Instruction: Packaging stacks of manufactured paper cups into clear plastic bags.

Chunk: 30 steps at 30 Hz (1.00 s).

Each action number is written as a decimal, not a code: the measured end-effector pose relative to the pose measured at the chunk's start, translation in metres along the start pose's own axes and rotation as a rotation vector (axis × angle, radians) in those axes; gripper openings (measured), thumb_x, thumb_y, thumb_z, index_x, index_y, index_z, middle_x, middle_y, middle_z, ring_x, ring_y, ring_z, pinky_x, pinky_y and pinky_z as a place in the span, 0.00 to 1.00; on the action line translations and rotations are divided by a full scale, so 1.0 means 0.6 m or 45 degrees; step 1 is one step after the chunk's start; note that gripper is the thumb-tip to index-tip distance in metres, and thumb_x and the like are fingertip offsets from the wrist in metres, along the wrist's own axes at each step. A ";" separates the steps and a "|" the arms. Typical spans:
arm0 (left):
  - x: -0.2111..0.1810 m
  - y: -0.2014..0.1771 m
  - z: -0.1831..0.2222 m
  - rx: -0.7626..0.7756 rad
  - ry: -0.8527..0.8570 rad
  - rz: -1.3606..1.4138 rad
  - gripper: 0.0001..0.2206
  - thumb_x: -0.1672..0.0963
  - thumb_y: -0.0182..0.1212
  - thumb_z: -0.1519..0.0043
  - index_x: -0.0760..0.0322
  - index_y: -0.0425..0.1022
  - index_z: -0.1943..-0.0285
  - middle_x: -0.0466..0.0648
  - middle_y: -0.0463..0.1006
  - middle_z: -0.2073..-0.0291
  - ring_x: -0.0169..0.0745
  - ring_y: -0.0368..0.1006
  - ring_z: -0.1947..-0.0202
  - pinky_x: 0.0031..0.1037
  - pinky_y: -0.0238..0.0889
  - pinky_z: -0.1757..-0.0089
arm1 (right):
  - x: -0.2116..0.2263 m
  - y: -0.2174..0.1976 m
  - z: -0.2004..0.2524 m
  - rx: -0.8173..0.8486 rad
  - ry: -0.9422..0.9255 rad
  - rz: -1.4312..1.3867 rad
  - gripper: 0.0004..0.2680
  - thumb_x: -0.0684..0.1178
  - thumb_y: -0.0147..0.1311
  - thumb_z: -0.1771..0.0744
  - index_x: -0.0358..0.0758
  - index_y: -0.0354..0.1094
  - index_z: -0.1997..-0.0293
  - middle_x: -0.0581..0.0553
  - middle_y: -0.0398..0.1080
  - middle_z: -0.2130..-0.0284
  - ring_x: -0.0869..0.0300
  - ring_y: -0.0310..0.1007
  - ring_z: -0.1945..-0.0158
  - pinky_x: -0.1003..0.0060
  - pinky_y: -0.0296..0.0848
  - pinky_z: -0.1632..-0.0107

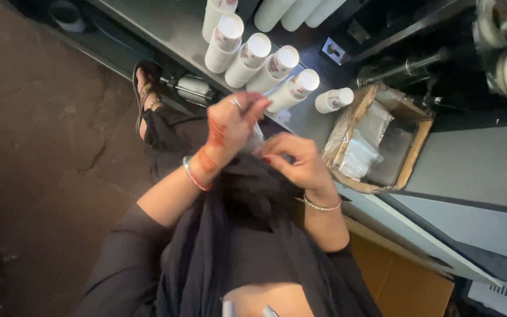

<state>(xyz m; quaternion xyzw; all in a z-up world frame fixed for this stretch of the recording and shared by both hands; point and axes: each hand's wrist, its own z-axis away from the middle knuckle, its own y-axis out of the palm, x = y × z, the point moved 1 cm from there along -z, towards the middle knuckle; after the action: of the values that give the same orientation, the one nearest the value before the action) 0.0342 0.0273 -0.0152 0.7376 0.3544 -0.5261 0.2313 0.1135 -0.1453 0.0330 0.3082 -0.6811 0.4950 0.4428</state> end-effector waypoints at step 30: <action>0.067 -0.011 0.001 0.592 0.106 -0.002 0.11 0.56 0.65 0.30 0.69 0.78 0.62 0.49 0.75 0.75 0.33 0.68 0.75 0.30 0.63 0.69 | -0.001 0.011 0.004 -0.293 0.008 -0.518 0.08 0.32 0.58 0.34 0.30 0.64 0.73 0.40 0.70 0.56 0.58 0.77 0.57 0.63 0.82 0.52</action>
<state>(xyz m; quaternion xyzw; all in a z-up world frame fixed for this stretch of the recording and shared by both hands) 0.0363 0.0423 -0.0528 0.7920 0.2334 -0.5627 0.0400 0.1076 -0.1457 0.0294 0.3851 -0.6556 0.3155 0.5677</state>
